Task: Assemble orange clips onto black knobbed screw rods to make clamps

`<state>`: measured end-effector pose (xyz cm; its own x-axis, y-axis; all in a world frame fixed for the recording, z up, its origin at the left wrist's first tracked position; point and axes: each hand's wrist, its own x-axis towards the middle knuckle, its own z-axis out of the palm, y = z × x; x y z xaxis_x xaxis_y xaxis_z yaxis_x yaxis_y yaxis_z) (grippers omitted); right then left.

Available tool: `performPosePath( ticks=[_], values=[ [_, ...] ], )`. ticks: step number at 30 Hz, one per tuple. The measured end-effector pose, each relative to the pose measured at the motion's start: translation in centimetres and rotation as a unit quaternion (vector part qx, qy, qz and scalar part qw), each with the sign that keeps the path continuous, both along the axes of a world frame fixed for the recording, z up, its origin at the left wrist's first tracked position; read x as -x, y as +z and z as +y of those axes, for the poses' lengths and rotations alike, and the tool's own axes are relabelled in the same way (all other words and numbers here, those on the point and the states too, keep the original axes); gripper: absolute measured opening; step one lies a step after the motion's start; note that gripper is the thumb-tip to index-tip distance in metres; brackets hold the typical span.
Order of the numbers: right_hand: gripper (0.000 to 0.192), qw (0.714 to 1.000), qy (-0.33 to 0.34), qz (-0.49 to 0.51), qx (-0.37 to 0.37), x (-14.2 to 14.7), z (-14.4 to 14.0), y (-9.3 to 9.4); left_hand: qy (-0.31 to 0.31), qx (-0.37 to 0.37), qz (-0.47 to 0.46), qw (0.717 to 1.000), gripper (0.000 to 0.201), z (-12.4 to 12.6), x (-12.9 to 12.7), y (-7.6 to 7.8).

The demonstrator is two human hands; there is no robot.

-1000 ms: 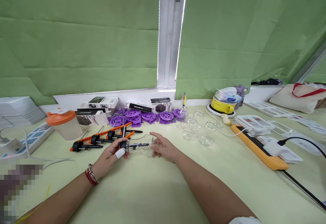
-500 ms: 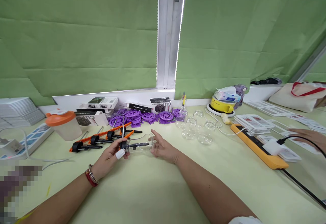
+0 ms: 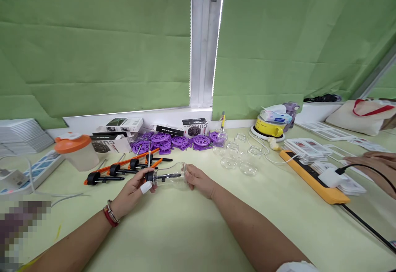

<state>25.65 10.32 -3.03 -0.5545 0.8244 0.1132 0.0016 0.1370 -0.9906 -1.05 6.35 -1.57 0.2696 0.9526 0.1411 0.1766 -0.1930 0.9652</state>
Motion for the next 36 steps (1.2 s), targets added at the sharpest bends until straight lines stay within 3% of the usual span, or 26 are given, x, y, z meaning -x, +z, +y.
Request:
performPosePath(
  ticks=[4, 10, 20, 25, 30, 36],
  values=[
    [0.090, 0.998, 0.023, 0.034, 0.042, -0.25, -0.28, 0.44, 0.005, -0.002, 0.002, 1.000, 0.045, 0.06, 0.11, -0.12],
    [0.066, 0.998, 0.002, 0.028, 0.058, -0.01, 0.09, -0.07, -0.004, -0.001, 0.003, 1.000, 0.045, 0.06, 0.10, -0.14],
    [0.060, 1.000, 0.009, 0.016, 0.017, 0.03, 0.03, -0.09, -0.007, -0.003, 0.008, 1.000, 0.045, 0.06, 0.09, -0.02],
    [0.083, 0.998, 0.012, 0.036, 0.047, -0.22, -0.03, 0.07, 0.000, -0.004, 0.007, 1.000, 0.045, 0.16, 0.18, -0.24],
    [0.065, 0.998, 0.001, 0.026, 0.053, -0.05, 0.07, -0.03, -0.005, -0.006, 0.014, 1.000, 0.045, 0.10, 0.20, -0.17],
    [0.060, 0.999, -0.011, 0.007, 0.046, -0.01, 0.36, -0.47, -0.012, -0.019, 0.024, 0.999, 0.044, 0.05, 0.14, -0.09]
  ],
)
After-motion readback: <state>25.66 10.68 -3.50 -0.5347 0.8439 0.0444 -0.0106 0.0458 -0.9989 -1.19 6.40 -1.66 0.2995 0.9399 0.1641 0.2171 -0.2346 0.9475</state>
